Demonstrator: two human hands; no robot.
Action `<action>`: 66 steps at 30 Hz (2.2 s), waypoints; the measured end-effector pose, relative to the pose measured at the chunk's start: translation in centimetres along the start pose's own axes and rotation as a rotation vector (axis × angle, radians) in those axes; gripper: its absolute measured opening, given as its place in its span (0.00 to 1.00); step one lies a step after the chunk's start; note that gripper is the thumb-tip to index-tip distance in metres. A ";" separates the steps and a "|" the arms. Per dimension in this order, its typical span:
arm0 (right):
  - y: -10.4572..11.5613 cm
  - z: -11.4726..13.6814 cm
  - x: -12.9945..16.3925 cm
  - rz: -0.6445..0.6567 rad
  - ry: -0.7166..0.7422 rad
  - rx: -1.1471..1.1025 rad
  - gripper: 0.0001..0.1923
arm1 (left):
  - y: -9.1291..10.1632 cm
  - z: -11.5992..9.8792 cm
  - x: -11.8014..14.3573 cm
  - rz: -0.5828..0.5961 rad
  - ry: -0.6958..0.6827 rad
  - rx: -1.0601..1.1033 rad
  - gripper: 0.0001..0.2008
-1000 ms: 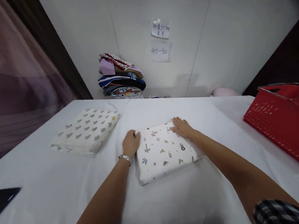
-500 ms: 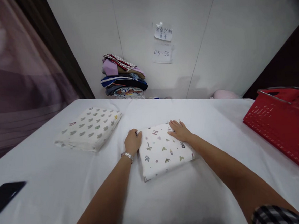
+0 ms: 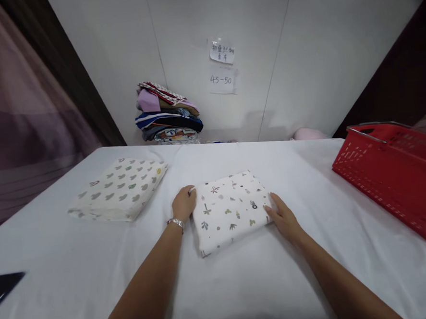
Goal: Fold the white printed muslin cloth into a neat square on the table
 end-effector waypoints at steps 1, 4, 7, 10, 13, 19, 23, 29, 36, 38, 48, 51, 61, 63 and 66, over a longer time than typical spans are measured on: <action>-0.1 -0.1 0.1 -0.011 -0.013 -0.039 0.34 | 0.0 0.0 0.0 -0.005 -0.003 -0.002 0.17; -0.3 -0.3 -0.3 -0.035 -0.007 -0.091 0.32 | -0.1 -0.1 0.3 -0.021 -0.017 -0.007 0.17; -0.4 -0.6 -0.8 -0.060 0.055 -0.069 0.29 | 0.0 -0.2 1.0 -0.038 -0.030 -0.016 0.17; -0.5 -0.9 -1.2 -0.077 0.113 -0.025 0.27 | 0.2 -0.1 2.0 -0.053 -0.041 -0.028 0.16; -0.5 -1.3 -2.1 -0.093 0.149 -0.007 0.24 | 0.7 0.3 3.5 -0.050 -0.027 -0.027 0.16; 0.2 -1.1 -7.8 -0.086 0.125 0.092 0.18 | 1.8 0.5 7.1 0.067 0.064 0.026 0.13; 0.4 0.4 -11.0 -0.086 0.095 0.135 0.19 | 1.7 -0.6 10.3 0.127 0.055 0.021 0.11; -0.8 3.3 -6.9 -0.056 0.188 0.210 0.19 | 1.6 -1.4 12.5 0.104 0.035 0.019 0.12; -2.1 6.5 6.3 0.293 0.568 0.276 0.21 | 1.5 -1.3 12.3 0.094 0.014 -0.004 0.12; -2.3 6.8 8.7 0.315 0.645 0.340 0.22 | 1.5 -1.3 12.5 0.089 0.000 -0.005 0.11; -2.3 4.9 9.8 0.213 0.786 0.478 0.23 | 2.0 -1.6 13.8 0.085 0.006 -0.022 0.09; -0.8 3.2 8.8 0.181 0.734 0.479 0.23 | 1.7 -1.7 15.0 0.148 0.006 0.007 0.08; 0.6 2.9 9.1 0.214 0.647 0.433 0.22 | 2.0 -2.6 14.8 0.243 0.007 0.078 0.08; 0.7 4.1 8.6 0.235 0.637 0.393 0.21 | 2.1 -3.3 13.5 0.198 -0.003 0.092 0.11; 0.6 5.4 6.5 0.207 0.574 0.291 0.20 | 1.7 -4.7 11.3 0.158 -0.009 0.095 0.14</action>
Point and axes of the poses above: each hand's wrist, its own x-axis away from the middle knuckle, its own y-axis out of the back of the hand, z = x × y, the point moved 1 cm from there along -x, towards the middle knuckle, and after that the axes turned 1 degree about -x, right-handed, at the moved point
